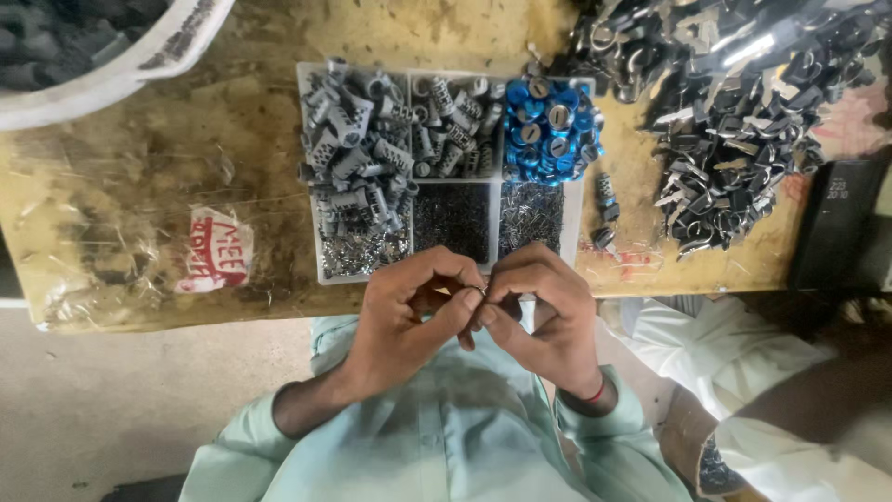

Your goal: The person assembles small keychains by hand at a workbench. They pick a blue plastic cap, a metal spring, and a metal key ring from a compartmentalized tray, then fit the spring into the cap and attach the ring. Completed units are placed on the table. The process repeats with new parts from the same tray.

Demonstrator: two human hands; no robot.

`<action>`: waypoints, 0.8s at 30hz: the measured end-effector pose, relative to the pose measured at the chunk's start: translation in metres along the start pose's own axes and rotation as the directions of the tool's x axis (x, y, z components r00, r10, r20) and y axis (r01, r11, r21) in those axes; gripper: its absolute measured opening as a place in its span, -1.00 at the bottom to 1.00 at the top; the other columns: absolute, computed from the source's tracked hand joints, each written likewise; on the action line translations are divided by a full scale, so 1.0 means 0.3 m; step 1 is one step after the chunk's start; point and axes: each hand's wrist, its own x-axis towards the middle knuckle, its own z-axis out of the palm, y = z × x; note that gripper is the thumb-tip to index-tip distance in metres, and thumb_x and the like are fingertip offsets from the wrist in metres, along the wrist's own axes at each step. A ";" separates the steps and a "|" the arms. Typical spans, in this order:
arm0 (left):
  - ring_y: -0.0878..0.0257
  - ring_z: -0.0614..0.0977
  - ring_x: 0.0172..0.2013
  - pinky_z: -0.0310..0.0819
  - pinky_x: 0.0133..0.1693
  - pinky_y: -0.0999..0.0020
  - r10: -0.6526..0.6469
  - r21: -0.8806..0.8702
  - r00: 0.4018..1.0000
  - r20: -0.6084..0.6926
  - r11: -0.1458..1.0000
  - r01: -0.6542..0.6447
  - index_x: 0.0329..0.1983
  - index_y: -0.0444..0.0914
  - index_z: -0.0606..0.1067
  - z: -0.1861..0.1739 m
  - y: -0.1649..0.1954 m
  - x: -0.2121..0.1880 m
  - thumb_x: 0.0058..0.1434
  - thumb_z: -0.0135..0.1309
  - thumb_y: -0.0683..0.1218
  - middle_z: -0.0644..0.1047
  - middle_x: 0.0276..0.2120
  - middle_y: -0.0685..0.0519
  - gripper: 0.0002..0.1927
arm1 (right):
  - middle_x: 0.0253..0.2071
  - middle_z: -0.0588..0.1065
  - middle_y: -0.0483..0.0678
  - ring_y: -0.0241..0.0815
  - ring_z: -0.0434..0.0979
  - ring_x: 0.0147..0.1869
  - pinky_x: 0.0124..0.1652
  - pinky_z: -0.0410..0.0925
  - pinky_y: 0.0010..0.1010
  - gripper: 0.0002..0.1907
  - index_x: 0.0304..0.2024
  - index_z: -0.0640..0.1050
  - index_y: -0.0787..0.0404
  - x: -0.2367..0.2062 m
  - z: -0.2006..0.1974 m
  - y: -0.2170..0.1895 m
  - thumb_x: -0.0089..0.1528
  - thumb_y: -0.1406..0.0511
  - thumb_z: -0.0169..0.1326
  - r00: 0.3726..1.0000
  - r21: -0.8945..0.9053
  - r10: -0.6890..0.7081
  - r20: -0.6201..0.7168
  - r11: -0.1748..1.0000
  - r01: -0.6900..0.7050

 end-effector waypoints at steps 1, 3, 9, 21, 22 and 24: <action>0.36 0.65 -0.28 0.73 -0.33 0.43 -0.010 -0.034 1.000 0.018 0.999 0.011 -0.07 -0.42 0.47 -0.005 0.004 0.002 0.41 0.01 -0.31 0.56 -0.24 0.01 -0.92 | -0.14 0.49 0.01 -0.29 0.52 -0.20 -0.22 0.42 -0.52 -0.77 -0.16 0.53 0.29 -0.002 0.007 -0.001 0.17 0.52 0.26 1.000 -0.007 0.017 -0.016 1.000 -0.017; 0.36 0.66 -0.29 0.74 -0.33 0.42 -0.030 -0.101 0.998 0.056 0.994 0.035 -0.07 -0.41 0.46 -0.019 0.012 0.007 0.43 -0.01 -0.31 0.57 -0.27 0.00 -0.93 | -0.15 0.50 0.01 -0.31 0.53 -0.20 -0.22 0.43 -0.53 -0.80 -0.16 0.54 0.29 0.006 0.006 -0.006 0.19 0.50 0.26 0.999 -0.008 0.030 -0.016 1.000 -0.030; 0.34 0.68 -0.24 0.78 -0.30 0.41 0.011 -0.015 0.997 0.080 1.000 -0.009 -0.08 -0.42 0.46 -0.031 0.025 0.001 0.41 0.02 -0.31 0.54 -0.22 0.01 -0.93 | -0.17 0.52 0.00 -0.27 0.51 -0.16 -0.18 0.37 -0.49 -0.83 -0.16 0.54 0.29 0.012 0.025 -0.020 0.23 0.50 0.24 0.999 0.020 0.026 -0.036 0.999 -0.025; 0.49 0.60 -0.41 0.44 -0.42 0.60 0.141 0.290 0.986 0.083 0.944 -0.160 -0.19 -0.33 0.61 -0.073 0.034 -0.001 0.20 0.23 -0.32 0.65 -0.34 0.08 -0.87 | -0.21 0.58 0.02 -0.16 0.65 -0.16 -0.21 0.49 -0.41 -0.68 -0.09 0.58 0.21 -0.008 0.048 0.002 0.14 0.49 0.35 0.964 -0.292 -0.266 0.008 0.922 0.256; 0.50 0.61 -0.41 0.45 -0.41 0.60 0.122 0.280 0.989 0.088 0.949 -0.142 -0.19 -0.33 0.61 -0.078 0.033 -0.002 0.19 0.22 -0.32 0.65 -0.35 0.09 -0.87 | -0.21 0.58 0.00 -0.17 0.65 -0.16 -0.21 0.50 -0.43 -0.68 -0.07 0.59 0.21 0.003 0.040 0.003 0.15 0.48 0.36 0.962 -0.236 -0.268 0.041 0.933 0.270; 0.52 0.62 -0.39 0.48 -0.39 0.60 0.085 0.261 0.992 0.094 0.959 -0.107 -0.19 -0.33 0.60 -0.087 0.027 -0.005 0.18 0.20 -0.31 0.65 -0.35 0.10 -0.87 | -0.22 0.59 -0.02 -0.18 0.66 -0.15 -0.19 0.52 -0.43 -0.69 -0.05 0.59 0.21 0.020 0.029 0.000 0.18 0.49 0.34 0.972 -0.110 -0.214 0.096 0.968 0.224</action>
